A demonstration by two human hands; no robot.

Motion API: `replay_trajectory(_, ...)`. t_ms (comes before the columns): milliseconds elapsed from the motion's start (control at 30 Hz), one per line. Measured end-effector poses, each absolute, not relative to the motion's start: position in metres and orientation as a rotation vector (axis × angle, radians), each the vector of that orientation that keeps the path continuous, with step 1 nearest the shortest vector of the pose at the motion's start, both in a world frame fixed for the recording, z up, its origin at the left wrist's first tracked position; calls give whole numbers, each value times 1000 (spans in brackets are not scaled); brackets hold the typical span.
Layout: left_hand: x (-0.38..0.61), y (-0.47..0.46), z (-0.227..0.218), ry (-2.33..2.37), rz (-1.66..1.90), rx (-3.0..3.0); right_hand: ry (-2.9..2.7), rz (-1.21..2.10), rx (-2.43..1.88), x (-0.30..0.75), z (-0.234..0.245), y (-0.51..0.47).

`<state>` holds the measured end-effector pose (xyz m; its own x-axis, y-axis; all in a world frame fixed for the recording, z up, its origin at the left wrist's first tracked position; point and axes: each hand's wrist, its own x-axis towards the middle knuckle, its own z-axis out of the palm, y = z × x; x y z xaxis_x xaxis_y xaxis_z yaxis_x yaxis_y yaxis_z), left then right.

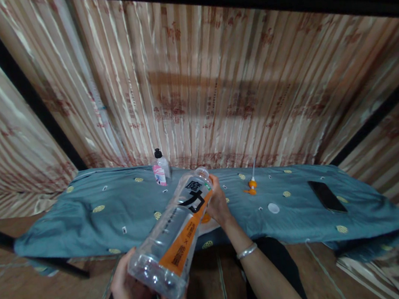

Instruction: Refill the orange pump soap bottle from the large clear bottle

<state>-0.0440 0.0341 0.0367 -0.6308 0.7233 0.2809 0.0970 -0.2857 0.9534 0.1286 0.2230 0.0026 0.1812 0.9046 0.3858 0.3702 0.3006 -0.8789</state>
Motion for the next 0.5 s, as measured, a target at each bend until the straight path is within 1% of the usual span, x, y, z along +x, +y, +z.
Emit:
replay_trajectory(100,-52,36,32,1575,1936,1238,-1390,571,-1277,128,2,223)
replay_trajectory(300,-47,34,32,1510,1982,1017,-1383,579,-1300,128,1,223)
replay_trajectory(500,-52,34,32,1533,1923,1282,-1393,584,-1266,128,3,223)
